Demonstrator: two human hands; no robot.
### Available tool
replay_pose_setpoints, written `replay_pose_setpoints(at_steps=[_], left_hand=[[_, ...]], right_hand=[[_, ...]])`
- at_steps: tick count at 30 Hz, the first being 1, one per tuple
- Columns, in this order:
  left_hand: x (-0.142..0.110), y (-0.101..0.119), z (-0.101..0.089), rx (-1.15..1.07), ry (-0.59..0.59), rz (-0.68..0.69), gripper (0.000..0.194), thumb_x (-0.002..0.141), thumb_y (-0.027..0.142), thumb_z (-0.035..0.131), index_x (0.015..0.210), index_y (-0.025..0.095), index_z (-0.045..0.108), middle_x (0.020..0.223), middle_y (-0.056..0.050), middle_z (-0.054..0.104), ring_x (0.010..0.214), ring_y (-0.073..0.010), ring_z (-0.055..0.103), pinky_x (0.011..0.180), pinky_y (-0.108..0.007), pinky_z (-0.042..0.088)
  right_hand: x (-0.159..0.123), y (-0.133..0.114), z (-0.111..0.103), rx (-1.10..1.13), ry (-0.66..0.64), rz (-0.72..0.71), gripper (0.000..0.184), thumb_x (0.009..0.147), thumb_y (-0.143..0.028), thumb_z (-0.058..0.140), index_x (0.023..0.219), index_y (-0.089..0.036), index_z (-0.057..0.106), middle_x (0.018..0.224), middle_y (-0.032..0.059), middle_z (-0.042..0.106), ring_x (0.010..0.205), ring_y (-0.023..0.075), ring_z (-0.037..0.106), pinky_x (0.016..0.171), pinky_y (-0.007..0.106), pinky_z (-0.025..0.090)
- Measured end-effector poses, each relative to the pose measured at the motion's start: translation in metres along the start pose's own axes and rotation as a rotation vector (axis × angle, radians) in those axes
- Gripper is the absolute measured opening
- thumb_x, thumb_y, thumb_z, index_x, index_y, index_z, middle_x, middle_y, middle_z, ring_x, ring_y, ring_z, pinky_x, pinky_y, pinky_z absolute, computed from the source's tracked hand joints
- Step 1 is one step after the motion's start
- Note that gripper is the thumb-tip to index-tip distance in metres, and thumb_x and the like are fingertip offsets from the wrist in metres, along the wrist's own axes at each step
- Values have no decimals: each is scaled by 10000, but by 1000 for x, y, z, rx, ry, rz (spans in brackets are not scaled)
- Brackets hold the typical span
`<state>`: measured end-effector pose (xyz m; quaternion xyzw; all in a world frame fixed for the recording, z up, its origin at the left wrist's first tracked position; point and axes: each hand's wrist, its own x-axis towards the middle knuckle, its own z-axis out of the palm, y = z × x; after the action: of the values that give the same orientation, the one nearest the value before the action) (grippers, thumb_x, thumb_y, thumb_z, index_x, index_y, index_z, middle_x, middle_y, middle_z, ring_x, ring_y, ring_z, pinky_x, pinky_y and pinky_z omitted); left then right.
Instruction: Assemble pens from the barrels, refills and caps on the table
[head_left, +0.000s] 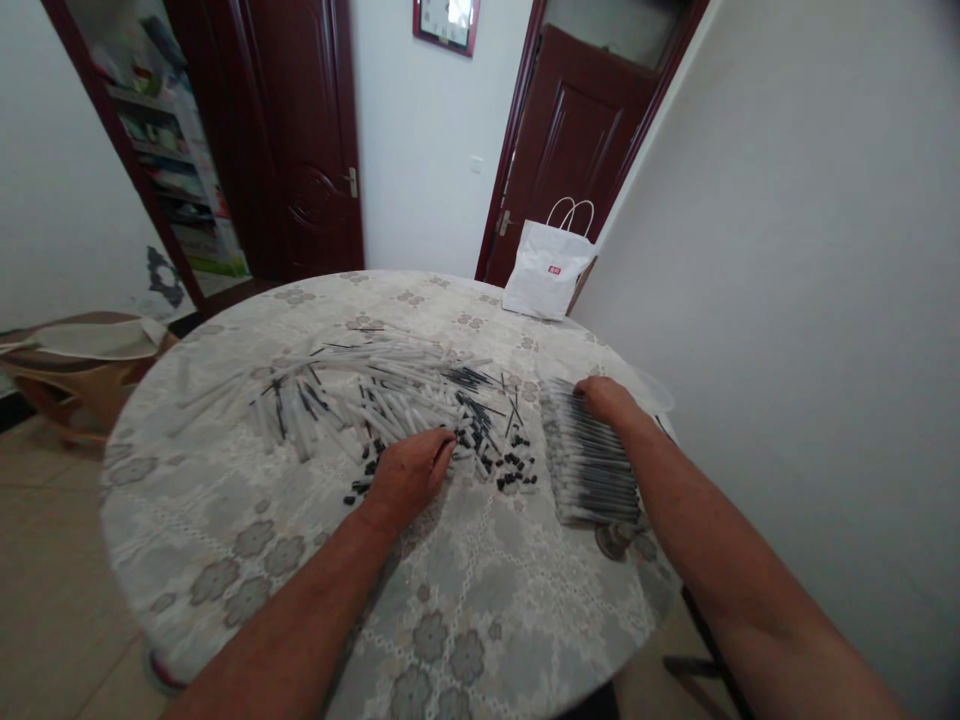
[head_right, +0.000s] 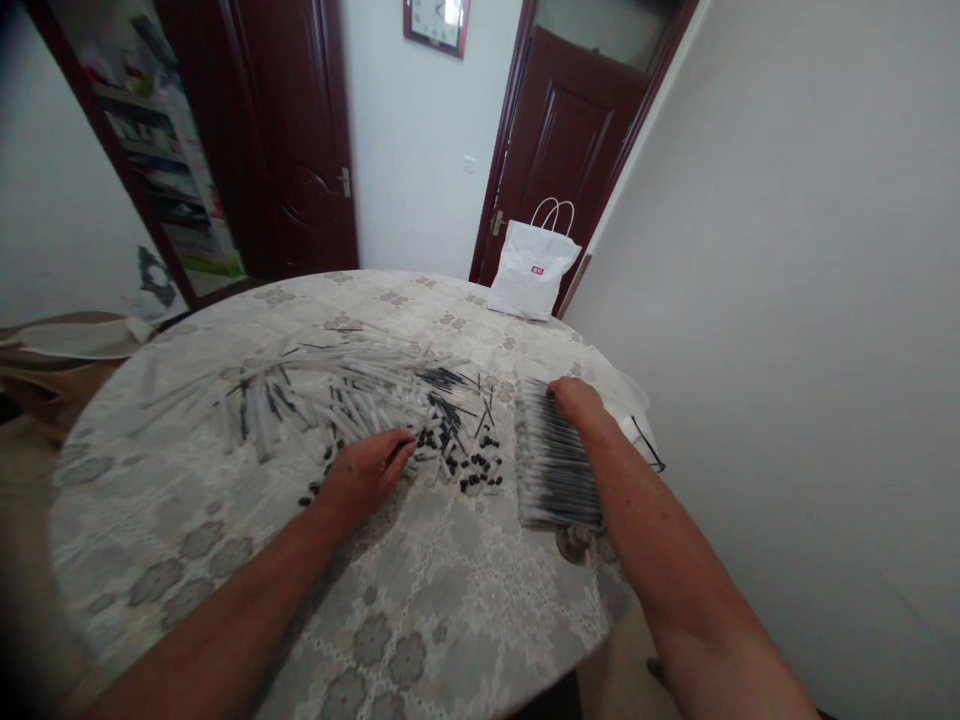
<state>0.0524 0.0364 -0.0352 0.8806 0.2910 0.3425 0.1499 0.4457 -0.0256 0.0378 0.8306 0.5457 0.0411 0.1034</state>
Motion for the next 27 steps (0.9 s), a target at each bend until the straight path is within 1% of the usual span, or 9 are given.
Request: replay_pose_setpoints(at_steps=[4,7,10,12,14,16,19,23,27], left_hand=[[-1,-1,-1,46,11,-40,249,1010,322,476,1046,209,694,946,-81,760,862,-228,710,793,-317,486],[0,-3,-3,96,30,-105,251,1010,328,476,1043,210,695,948,-81,762,860,-227,705,791,-318,474],[1,-5,-4,140,23,-164,245,1004,322,487,1030,204,700,951,-87,764,862,-234,703,788,-326,464],[1,-6,-4,164,7,-189,241,1002,319,491,1034,203,700,953,-86,764,867,-238,704,783,-329,457],[1,-6,-4,184,-7,-202,238,1004,318,491,1045,207,697,958,-80,764,871,-238,706,776,-328,451],[0,-7,-3,192,-19,-203,235,1006,318,490,1055,212,694,959,-75,763,874,-235,707,776,-325,447],[0,-7,-2,194,-32,-202,239,1010,318,483,1057,212,692,958,-73,761,884,-230,707,789,-320,447],[0,-6,-3,202,-43,-214,239,1010,317,486,1056,206,692,957,-74,761,886,-227,708,792,-316,451],[0,-5,-4,176,-39,-222,236,1009,311,487,1051,207,695,956,-78,763,890,-228,711,792,-318,460]], right_hand=[[1,-3,1,-34,-31,25,387,904,-130,535,1199,-220,767,1227,161,722,1128,278,671,934,348,485],[-1,-6,-3,-45,-45,34,384,892,-124,554,1200,-215,766,1198,167,729,1116,276,676,922,345,488],[-6,-14,-12,-47,-17,35,389,895,-126,550,1215,-211,754,1192,166,727,1105,276,677,917,341,486],[-14,-27,-20,-42,31,21,392,947,-169,498,1264,-221,722,1227,161,711,1131,276,662,930,345,478],[-25,-48,-28,-8,102,-37,392,1004,-235,435,1302,-234,689,1262,140,696,1164,260,642,951,331,466],[-37,-78,-34,90,198,-185,352,1019,-296,447,1250,-210,700,1224,124,709,1140,241,647,960,304,456],[-50,-133,-35,189,216,-325,310,1026,-329,468,1199,-217,700,1173,101,721,1097,219,653,945,282,451],[-50,-196,-25,203,201,-314,297,1025,-378,492,1179,-212,685,1163,111,695,1101,230,642,921,290,461],[-40,-226,-13,192,173,-266,285,1029,-377,479,1118,-194,678,1171,127,653,1069,229,647,893,299,472]])
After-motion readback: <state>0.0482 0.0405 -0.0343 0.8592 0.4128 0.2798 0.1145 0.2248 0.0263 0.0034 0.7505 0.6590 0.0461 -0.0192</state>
